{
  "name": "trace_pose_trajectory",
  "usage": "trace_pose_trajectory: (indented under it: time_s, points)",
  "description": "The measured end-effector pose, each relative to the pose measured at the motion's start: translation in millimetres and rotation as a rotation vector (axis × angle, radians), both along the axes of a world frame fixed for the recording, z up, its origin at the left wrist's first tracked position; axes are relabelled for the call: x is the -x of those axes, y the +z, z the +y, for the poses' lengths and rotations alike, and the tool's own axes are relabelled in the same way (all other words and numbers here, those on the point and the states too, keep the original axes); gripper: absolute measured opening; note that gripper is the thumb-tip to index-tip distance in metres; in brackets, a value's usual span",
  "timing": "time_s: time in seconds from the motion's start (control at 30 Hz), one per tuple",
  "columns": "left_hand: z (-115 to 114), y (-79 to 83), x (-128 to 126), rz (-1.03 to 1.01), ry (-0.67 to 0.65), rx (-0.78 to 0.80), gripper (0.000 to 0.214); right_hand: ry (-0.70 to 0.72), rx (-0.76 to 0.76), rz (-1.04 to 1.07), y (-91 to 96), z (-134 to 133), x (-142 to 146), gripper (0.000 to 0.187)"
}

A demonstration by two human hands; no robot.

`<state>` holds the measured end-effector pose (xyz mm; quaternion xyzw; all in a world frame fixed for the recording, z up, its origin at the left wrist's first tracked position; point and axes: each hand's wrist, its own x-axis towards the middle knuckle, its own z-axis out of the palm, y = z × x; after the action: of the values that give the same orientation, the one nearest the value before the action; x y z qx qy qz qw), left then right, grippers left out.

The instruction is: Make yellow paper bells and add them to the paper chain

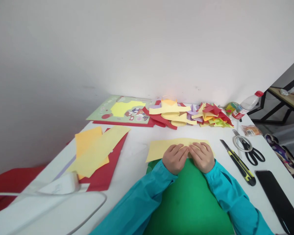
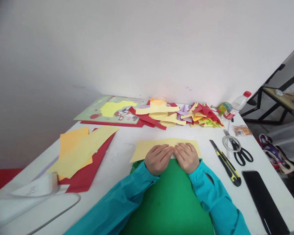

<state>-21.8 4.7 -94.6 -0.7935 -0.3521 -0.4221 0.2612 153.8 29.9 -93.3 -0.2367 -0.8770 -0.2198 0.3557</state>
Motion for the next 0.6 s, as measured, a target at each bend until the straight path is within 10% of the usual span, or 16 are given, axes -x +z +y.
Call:
trace_pose_trajectory:
  time_s: [0.6]
  points:
    - [9,4.0,27,-0.056,0.101,-0.059,0.021,-0.211,-0.028,0.029,3.8,22,-39,0.024]
